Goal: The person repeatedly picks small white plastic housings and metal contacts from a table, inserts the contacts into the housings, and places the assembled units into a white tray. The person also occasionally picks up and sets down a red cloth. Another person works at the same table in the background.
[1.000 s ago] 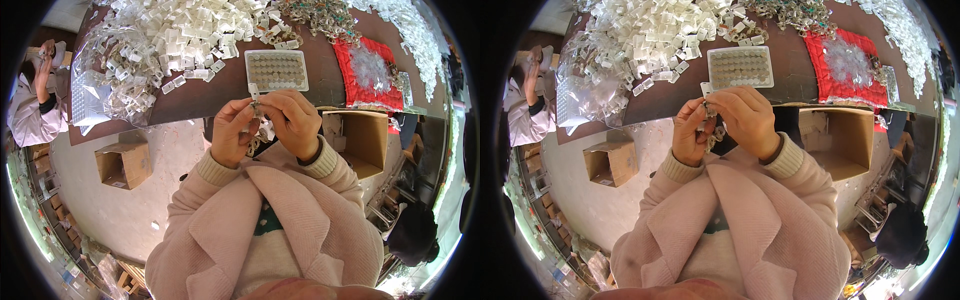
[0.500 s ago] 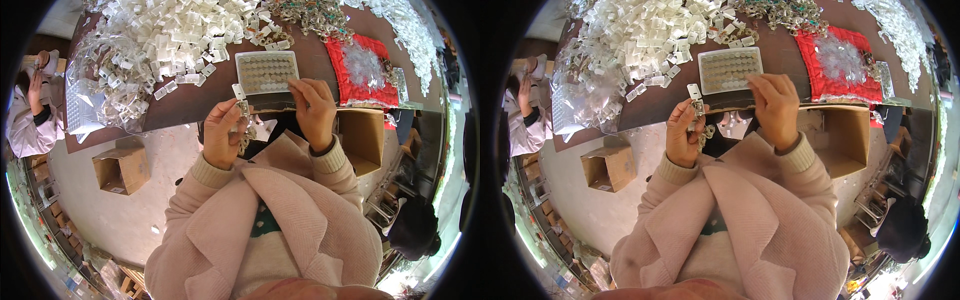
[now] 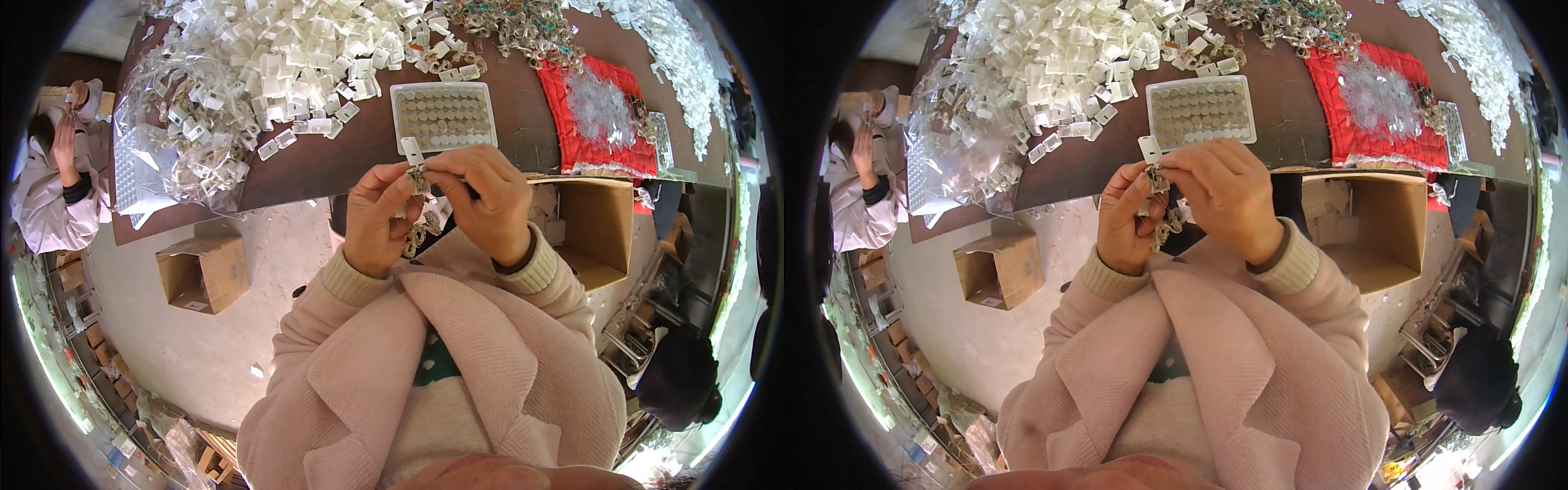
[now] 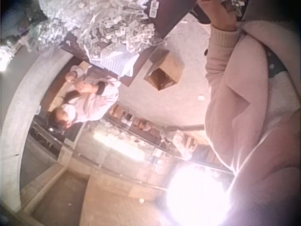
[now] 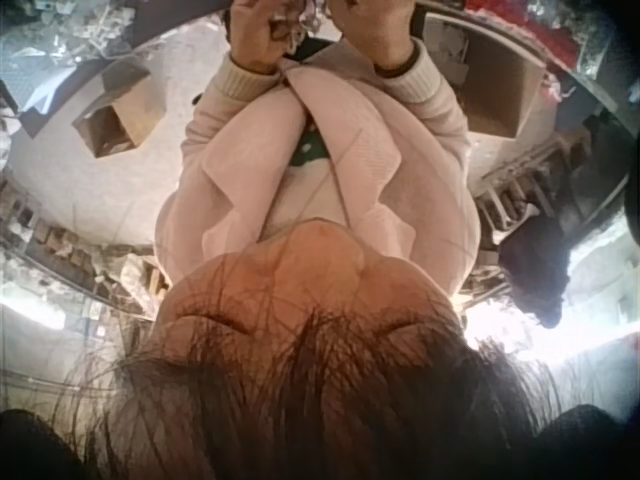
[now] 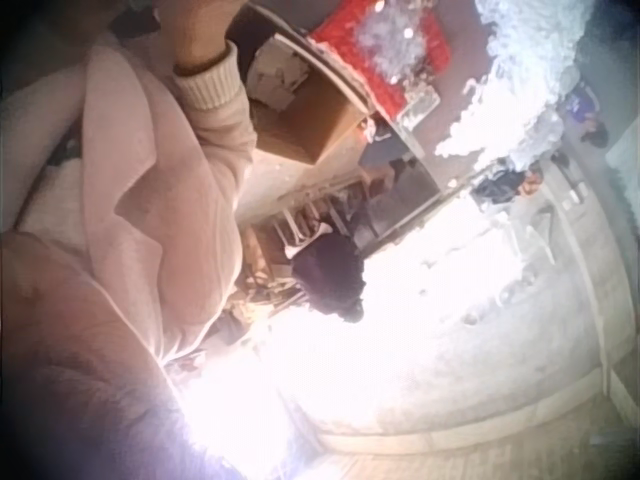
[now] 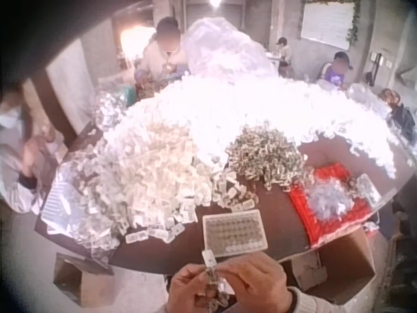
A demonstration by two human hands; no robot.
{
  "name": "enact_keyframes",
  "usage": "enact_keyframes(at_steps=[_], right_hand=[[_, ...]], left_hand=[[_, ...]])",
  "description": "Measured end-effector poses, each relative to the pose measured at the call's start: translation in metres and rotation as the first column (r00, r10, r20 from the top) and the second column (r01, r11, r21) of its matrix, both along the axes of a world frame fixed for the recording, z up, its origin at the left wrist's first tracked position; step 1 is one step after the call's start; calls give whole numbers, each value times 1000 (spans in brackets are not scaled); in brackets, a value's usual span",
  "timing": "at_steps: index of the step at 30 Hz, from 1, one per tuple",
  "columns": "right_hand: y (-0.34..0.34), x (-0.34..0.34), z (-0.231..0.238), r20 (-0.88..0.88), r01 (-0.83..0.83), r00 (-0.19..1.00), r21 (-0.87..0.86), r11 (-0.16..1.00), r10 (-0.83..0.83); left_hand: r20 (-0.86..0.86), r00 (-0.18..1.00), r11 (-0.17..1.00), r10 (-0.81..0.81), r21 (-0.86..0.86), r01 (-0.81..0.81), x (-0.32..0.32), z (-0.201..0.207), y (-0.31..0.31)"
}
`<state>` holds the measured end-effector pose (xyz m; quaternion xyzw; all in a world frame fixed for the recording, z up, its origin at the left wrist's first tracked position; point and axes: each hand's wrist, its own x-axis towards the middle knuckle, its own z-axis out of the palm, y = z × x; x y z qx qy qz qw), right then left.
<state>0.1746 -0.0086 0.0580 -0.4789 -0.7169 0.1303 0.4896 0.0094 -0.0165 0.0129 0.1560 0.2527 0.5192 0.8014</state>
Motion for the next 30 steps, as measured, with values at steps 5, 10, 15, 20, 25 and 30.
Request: enact_keyframes(at_steps=[5,10,15,20,25,30], right_hand=[[3,-6,5,64,-66,996,-51,997,69],[5,3,11,91,-144,983,-181,973,163],[-1,-5,5,81,-152,985,-7,988,152],[-8,-10,3,9,-140,990,-40,989,140],[1,-7,7,-594,-334,801,-544,770,-73],[7,-9,0,-595,-344,798,-583,736,-98]], left_hand=[[6,1000,999,28,-37,-28,-4,-2,-3],[39,999,996,5,-84,-2,-5,-4,-3],[-11,996,991,84,-101,-85,-3,-1,-5],[11,997,995,77,-69,-76,-5,3,-3],[145,989,996,-41,-68,51,-11,8,-2],[145,988,995,-54,-75,65,-11,5,-4]])
